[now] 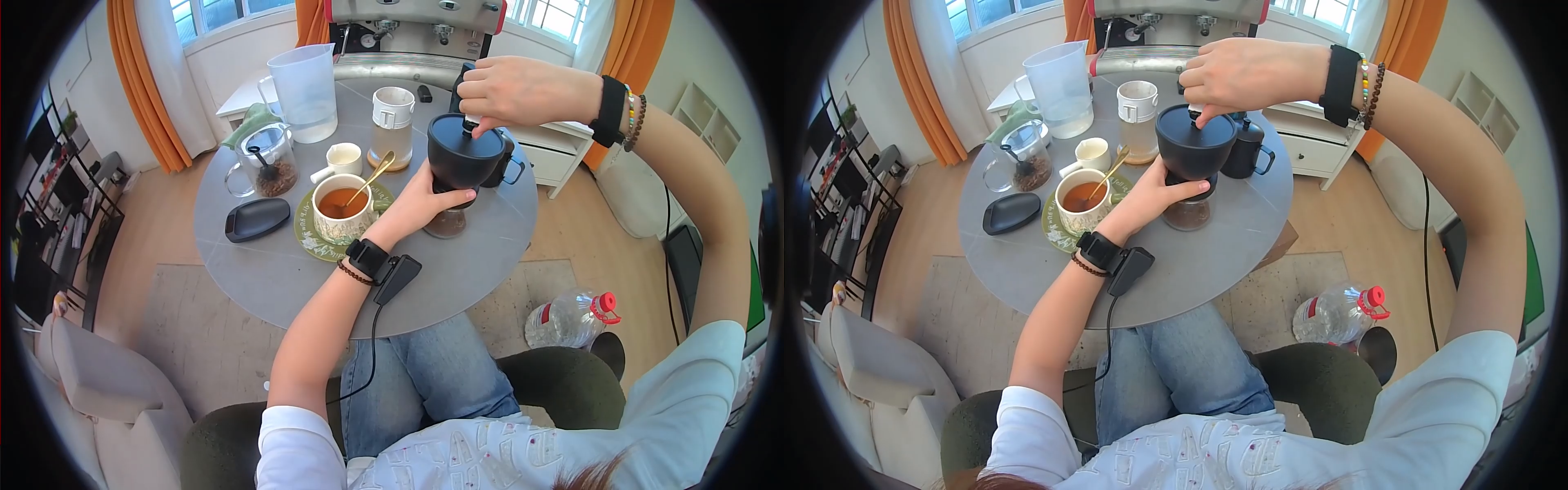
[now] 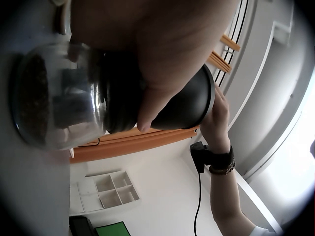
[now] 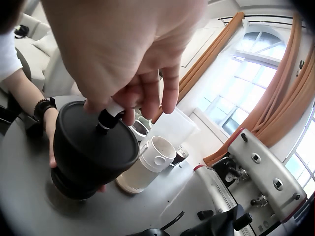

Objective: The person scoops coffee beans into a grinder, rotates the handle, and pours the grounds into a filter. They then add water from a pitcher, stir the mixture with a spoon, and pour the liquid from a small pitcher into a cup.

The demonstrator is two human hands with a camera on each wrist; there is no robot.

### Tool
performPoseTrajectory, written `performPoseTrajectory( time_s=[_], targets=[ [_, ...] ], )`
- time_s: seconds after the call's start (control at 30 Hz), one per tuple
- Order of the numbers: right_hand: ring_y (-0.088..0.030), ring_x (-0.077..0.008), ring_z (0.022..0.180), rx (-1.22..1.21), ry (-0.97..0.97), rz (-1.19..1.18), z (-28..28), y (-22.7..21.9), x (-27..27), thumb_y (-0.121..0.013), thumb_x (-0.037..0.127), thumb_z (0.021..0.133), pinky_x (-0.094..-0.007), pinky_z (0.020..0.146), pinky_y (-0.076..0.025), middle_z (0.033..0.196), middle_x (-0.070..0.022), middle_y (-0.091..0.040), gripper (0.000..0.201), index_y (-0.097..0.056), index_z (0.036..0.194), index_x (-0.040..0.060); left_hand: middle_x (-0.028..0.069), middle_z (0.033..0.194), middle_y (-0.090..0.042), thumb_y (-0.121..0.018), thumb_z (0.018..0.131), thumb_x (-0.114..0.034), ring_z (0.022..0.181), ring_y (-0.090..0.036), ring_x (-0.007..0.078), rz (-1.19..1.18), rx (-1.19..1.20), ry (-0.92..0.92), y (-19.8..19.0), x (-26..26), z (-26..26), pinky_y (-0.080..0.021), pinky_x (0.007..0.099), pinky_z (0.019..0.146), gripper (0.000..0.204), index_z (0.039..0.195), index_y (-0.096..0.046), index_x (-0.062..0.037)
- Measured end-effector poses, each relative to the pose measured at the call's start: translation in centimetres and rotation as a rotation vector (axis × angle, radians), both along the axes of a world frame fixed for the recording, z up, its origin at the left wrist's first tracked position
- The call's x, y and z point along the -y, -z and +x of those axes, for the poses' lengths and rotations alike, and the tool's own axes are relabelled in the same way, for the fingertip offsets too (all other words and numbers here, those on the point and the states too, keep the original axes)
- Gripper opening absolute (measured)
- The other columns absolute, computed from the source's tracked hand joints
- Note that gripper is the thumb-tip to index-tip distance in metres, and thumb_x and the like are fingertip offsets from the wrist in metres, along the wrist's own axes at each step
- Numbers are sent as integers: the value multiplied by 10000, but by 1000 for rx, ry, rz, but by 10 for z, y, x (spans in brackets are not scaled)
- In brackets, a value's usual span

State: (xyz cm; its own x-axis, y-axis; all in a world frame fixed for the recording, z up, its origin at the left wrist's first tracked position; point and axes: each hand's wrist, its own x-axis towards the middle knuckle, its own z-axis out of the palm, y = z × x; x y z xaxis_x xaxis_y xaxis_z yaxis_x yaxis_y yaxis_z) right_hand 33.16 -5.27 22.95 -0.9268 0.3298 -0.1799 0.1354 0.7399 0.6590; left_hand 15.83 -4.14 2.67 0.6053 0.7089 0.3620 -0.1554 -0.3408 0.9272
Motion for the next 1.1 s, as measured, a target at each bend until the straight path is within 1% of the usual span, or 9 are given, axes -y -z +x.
performPoseTrajectory(
  time_s=[0.1, 0.3, 0.4, 0.6, 0.7, 0.8, 0.9, 1.0, 1.1],
  targets=[
    [-526, -238, 805, -91, 34, -36, 5, 8, -7, -602, 380, 889, -349, 729, -458, 844, -70, -511, 347, -515, 809, 54, 123, 1303, -536, -783, 813, -310, 1214, -502, 194, -59, -29, 20, 1, -2, -2, -371, 324, 1053, 779, 1400, -371, -6],
    [-539, -241, 792, -50, 21, -25, -1, 4, -2, -603, 375, 893, -358, 727, -463, 789, -70, -520, 360, -509, 769, 50, 120, 1302, -540, -793, 804, -295, 1214, -503, 187, -63, -40, -6, 1, 0, -2, -375, 323, 1050, 771, 1391, -386, -5],
    [-552, -275, 730, -93, 58, -58, -2, 7, 0, -576, 386, 920, -374, 699, -470, 732, -89, -527, 399, -508, 741, 36, 123, 1290, -549, -794, 803, -288, 1201, -512, 192, -95, -24, 20, -1, 2, -2, -386, 325, 1040, 738, 1366, -415, 0],
    [-574, -355, 609, -147, 412, -82, -14, 9, -8, -461, 435, 996, -413, 615, -481, 623, -143, -572, 548, -601, 709, -10, 156, 1254, -569, -809, 773, -261, 1167, -541, 227, -35, 27, -115, 7, 0, 11, -413, 346, 1010, 717, 1319, -433, 10],
    [-577, -326, 556, -184, 683, -110, -28, 8, -2, -435, 423, 1000, -402, 593, -483, 571, -131, -555, 551, -641, 741, -18, 137, 1251, -576, -804, 791, -275, 1169, -537, 197, 12, 20, -127, 9, 1, 12, -410, 340, 1016, 697, 1316, -448, 16],
    [-540, -254, 480, -309, 998, -363, -36, 2, 0, -422, 418, 984, -377, 537, -472, 527, -84, -523, 556, -642, 717, -17, 139, 1243, -579, -804, 791, -253, 1155, -545, 200, 41, 15, -138, 10, 3, 13, -415, 341, 1009, 684, 1306, -444, 17],
    [-509, -176, 459, -671, 1256, -632, -22, 11, -17, -410, 446, 978, -345, 492, -461, 528, -51, -531, 609, -633, 658, -21, 195, 1204, -551, -808, 763, -272, 1141, -538, 295, 102, 82, -238, 21, -2, 25, -425, 393, 983, 678, 1249, -451, 37],
    [-502, -151, 463, -739, 1354, -658, -23, 11, -13, -389, 486, 985, -327, 482, -467, 545, -43, -538, 659, -625, 649, -29, 217, 1204, -527, -807, 760, -281, 1133, -522, 335, 149, 85, -296, 28, -4, 31, -419, 414, 978, 669, 1228, -456, 42],
    [-496, -161, 440, -640, 1177, -545, -25, 10, -2, -376, 486, 996, -334, 482, -468, 495, -35, -481, 670, -632, 668, -38, 222, 1205, -524, -805, 759, -297, 1136, -511, 350, 159, 74, -299, 30, -5, 30, -412, 423, 980, 666, 1220, -461, 37]
  ],
)
